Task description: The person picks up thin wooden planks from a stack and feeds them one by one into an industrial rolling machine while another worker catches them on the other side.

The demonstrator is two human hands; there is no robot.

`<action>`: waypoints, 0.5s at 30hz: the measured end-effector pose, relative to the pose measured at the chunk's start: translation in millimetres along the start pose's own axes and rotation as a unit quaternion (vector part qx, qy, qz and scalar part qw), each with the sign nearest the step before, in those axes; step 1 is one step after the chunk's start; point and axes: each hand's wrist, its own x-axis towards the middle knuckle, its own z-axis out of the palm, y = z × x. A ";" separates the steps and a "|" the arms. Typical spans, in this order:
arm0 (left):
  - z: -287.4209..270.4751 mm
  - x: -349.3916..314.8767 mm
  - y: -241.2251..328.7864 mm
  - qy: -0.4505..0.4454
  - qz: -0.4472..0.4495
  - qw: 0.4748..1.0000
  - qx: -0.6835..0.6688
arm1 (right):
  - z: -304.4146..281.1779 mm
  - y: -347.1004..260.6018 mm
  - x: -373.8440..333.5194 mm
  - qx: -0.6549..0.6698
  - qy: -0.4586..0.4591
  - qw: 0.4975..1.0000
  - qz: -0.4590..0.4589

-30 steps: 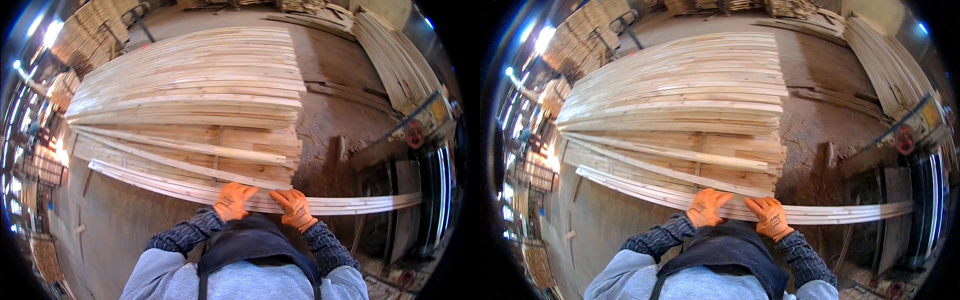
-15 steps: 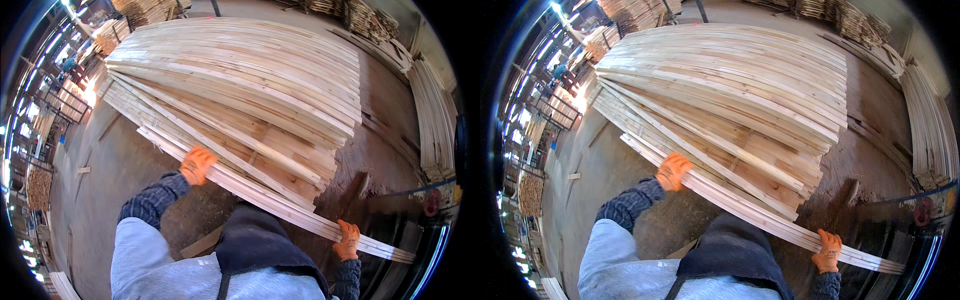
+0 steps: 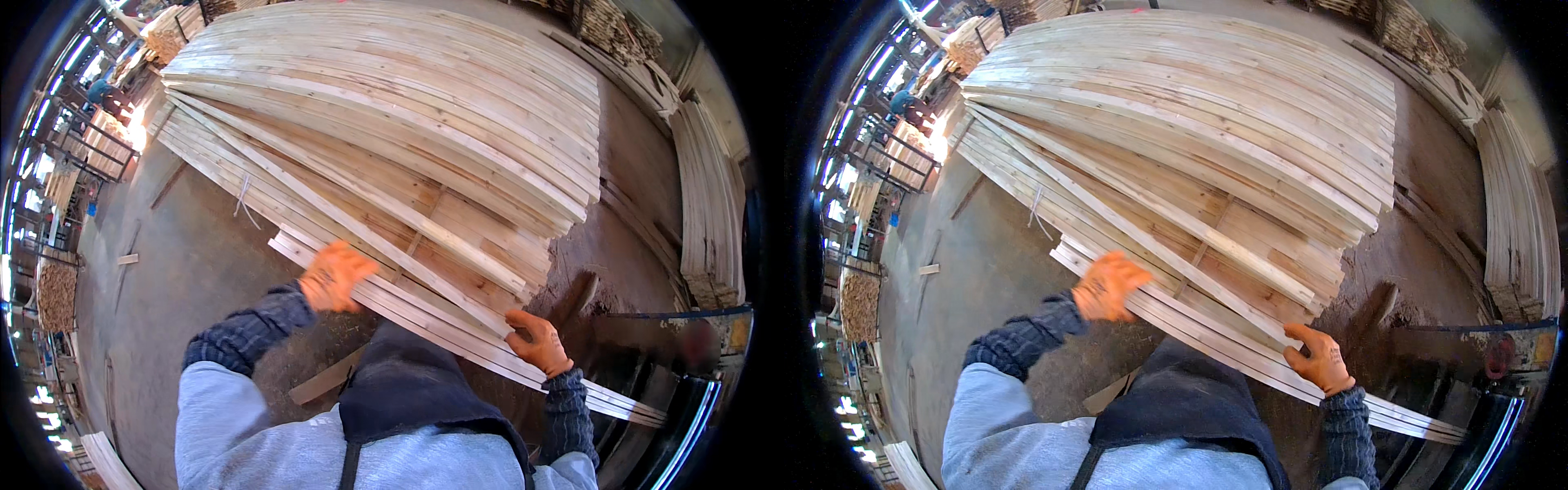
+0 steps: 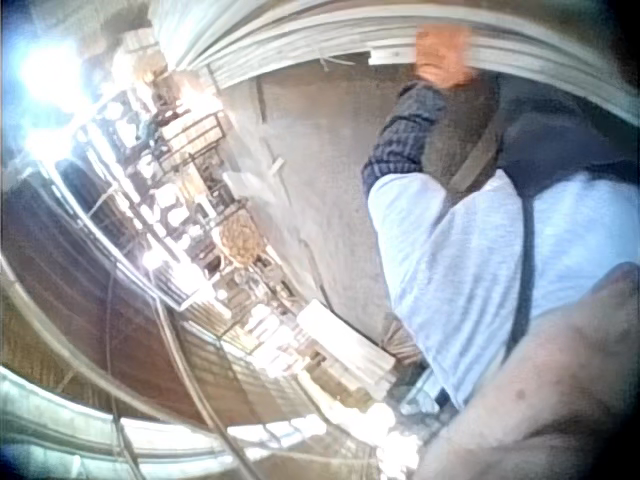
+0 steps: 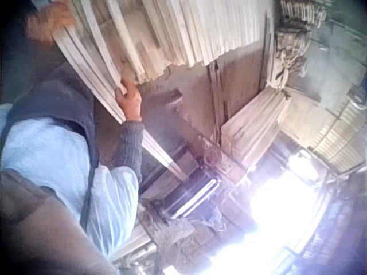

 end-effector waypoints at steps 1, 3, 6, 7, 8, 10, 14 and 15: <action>4.5 -14.1 -21.5 0.040 -0.034 0.998 0.034 | 1.2 -0.1 7.5 -0.005 -0.010 1.000 -0.005; 3.3 -17.2 -38.3 0.051 -0.015 0.999 0.008 | 8.4 1.6 20.7 -0.017 -0.027 0.999 -0.008; 21.2 1.1 -26.0 0.056 0.035 0.998 -0.022 | 19.9 -7.6 55.7 -0.002 -0.077 0.997 -0.015; 19.4 7.7 -12.9 0.045 0.036 0.998 -0.026 | 25.5 -16.8 72.8 0.001 -0.093 0.995 -0.020; 19.0 16.1 -1.7 0.039 0.041 0.998 -0.033 | 30.5 -21.4 88.9 0.021 -0.107 0.994 -0.025; 15.6 31.3 19.1 0.027 0.066 0.996 -0.053 | 46.4 -22.4 127.3 0.067 -0.132 0.988 -0.041; 15.9 66.1 38.9 0.005 0.127 0.975 -0.185 | 78.3 -35.1 216.8 0.060 -0.159 0.983 -0.064; 16.2 74.2 32.2 -0.001 0.140 0.961 -0.237 | 90.8 -32.7 238.5 0.059 -0.151 0.985 -0.064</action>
